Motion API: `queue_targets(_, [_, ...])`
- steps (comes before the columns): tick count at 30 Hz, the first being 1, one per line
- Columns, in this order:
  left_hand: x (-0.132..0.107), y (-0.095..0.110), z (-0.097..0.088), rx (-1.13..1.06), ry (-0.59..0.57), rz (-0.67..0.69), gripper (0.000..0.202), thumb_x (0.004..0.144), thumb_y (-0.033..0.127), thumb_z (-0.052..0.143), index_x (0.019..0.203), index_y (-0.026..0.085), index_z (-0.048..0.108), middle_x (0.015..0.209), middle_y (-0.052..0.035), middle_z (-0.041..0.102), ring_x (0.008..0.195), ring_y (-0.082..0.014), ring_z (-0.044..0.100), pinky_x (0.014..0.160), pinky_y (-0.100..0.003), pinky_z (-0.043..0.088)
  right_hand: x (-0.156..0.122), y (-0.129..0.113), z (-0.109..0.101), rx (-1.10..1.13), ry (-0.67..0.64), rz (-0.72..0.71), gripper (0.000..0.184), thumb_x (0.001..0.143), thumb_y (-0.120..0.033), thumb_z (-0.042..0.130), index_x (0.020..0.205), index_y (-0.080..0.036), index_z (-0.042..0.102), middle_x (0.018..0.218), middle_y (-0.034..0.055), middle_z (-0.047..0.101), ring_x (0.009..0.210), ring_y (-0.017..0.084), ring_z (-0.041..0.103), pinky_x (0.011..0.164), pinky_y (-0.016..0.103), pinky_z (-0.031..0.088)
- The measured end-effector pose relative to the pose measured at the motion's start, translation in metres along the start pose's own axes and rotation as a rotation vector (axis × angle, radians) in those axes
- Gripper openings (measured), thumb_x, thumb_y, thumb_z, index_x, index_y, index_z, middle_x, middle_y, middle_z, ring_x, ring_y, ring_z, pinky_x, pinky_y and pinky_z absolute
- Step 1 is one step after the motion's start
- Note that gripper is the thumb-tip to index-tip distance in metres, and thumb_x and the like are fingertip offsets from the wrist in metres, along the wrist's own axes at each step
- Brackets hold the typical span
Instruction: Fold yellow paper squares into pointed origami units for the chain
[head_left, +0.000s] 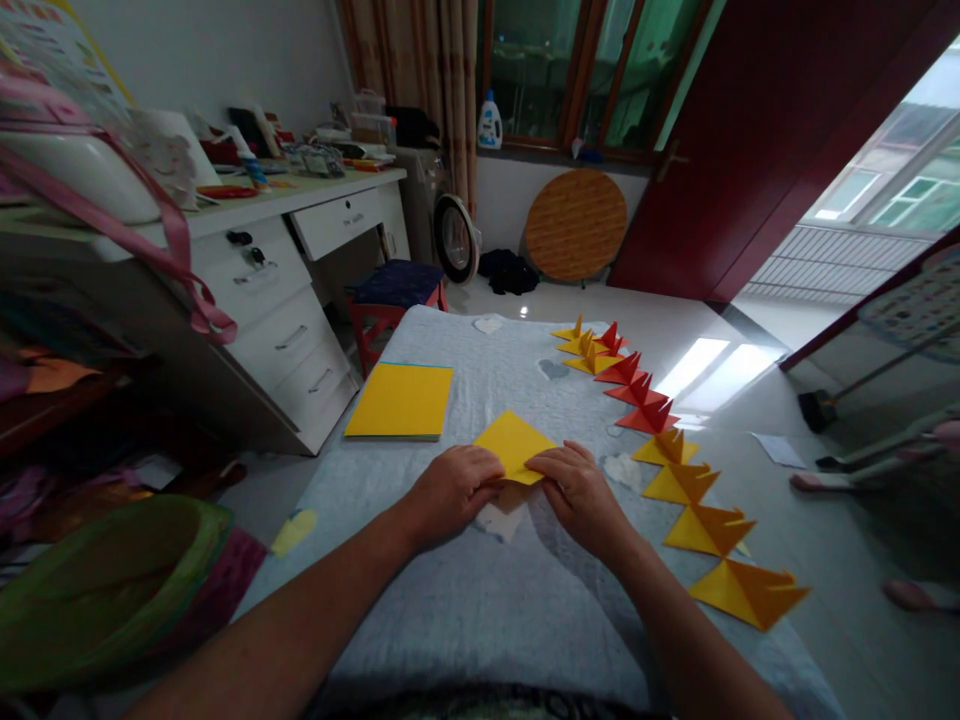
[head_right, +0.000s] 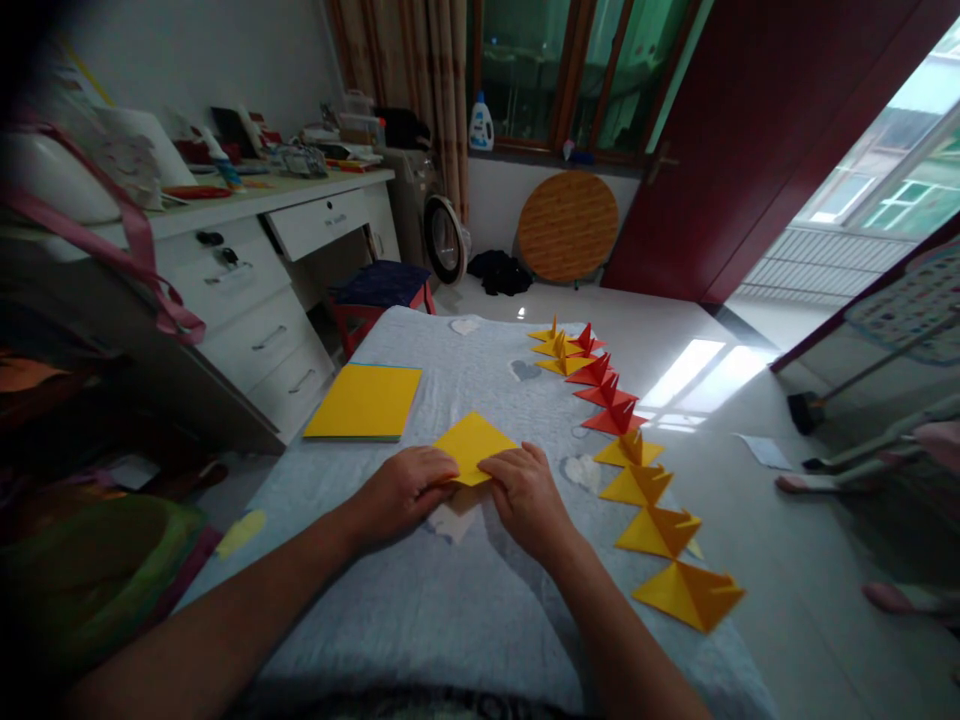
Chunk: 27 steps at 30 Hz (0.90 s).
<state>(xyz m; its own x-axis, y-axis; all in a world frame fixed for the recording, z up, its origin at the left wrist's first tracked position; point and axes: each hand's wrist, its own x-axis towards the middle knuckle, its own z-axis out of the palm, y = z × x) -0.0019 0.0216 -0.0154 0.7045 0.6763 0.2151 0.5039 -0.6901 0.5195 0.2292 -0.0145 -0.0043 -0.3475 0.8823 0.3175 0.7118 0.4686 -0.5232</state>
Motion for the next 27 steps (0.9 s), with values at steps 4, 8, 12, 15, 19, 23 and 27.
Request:
queue_targets(4, [0.0,0.001,-0.001,0.006,-0.021,-0.042,0.024,0.098,0.027,0.049,0.086,0.016,0.067,0.084,-0.0065,0.069,0.084,-0.0202,0.063,0.079,-0.031,0.046,-0.004,0.002,-0.002,0.113,-0.072,0.072,0.026,0.091,-0.015,0.048,0.1,-0.019,0.072,0.098,0.0087,0.076,0.09,0.021,0.069,0.085,0.035,0.049])
queue_targets(8, [-0.002,0.005,-0.006,-0.069,-0.032,-0.102,0.016,0.093,0.023,0.053,0.083,0.017,0.063,0.081,-0.0038,0.065,0.08,-0.0179,0.06,0.073,-0.027,0.043,-0.004,0.004,-0.002,0.202,-0.119,0.219,0.021,0.09,-0.022,0.05,0.078,-0.019,0.066,0.071,0.0013,0.068,0.065,0.016,0.061,0.061,0.025,0.043])
queue_targets(12, [-0.001,0.008,-0.009,-0.182,-0.056,-0.217,0.007,0.084,0.02,0.058,0.079,0.017,0.06,0.079,-0.0013,0.062,0.075,-0.0163,0.058,0.068,-0.026,0.04,-0.002,0.007,0.001,0.257,-0.086,0.315,0.021,0.088,-0.027,0.05,0.072,-0.019,0.06,0.063,-0.0016,0.06,0.058,0.014,0.054,0.056,0.024,0.038])
queue_targets(15, [-0.001,0.006,-0.01,-0.323,-0.059,-0.264,0.009,0.084,0.021,0.056,0.084,0.017,0.063,0.079,-0.0003,0.063,0.075,-0.0161,0.058,0.066,-0.025,0.04,-0.002,0.009,0.003,0.236,-0.044,0.313,0.016,0.086,-0.03,0.053,0.081,-0.019,0.063,0.069,-0.0002,0.062,0.063,0.015,0.056,0.059,0.025,0.04])
queue_targets(19, [-0.003,0.002,-0.013,-0.421,-0.068,-0.281,0.014,0.084,0.025,0.056,0.088,0.017,0.065,0.08,0.0003,0.064,0.074,-0.016,0.058,0.064,-0.024,0.04,-0.003,0.013,0.005,0.141,-0.001,0.274,0.016,0.085,-0.031,0.053,0.079,-0.019,0.062,0.074,0.0023,0.063,0.07,0.018,0.058,0.065,0.028,0.043])
queue_targets(23, [-0.004,0.002,-0.019,-0.401,-0.1,-0.308,0.013,0.082,0.024,0.057,0.088,0.017,0.066,0.079,0.0014,0.065,0.07,-0.0149,0.057,0.063,-0.024,0.038,-0.004,0.013,0.005,0.139,-0.066,0.27,0.018,0.087,-0.027,0.05,0.073,-0.02,0.058,0.069,0.0012,0.061,0.066,0.017,0.056,0.062,0.027,0.04])
queue_targets(27, [-0.003,0.003,-0.018,-0.352,-0.085,-0.342,0.016,0.082,0.025,0.059,0.096,0.019,0.064,0.082,0.0011,0.066,0.074,-0.0158,0.06,0.065,-0.024,0.04,-0.005,0.011,0.006,0.178,-0.073,0.316,0.013,0.087,-0.026,0.049,0.083,-0.02,0.06,0.068,-0.0006,0.059,0.064,0.016,0.056,0.061,0.027,0.039])
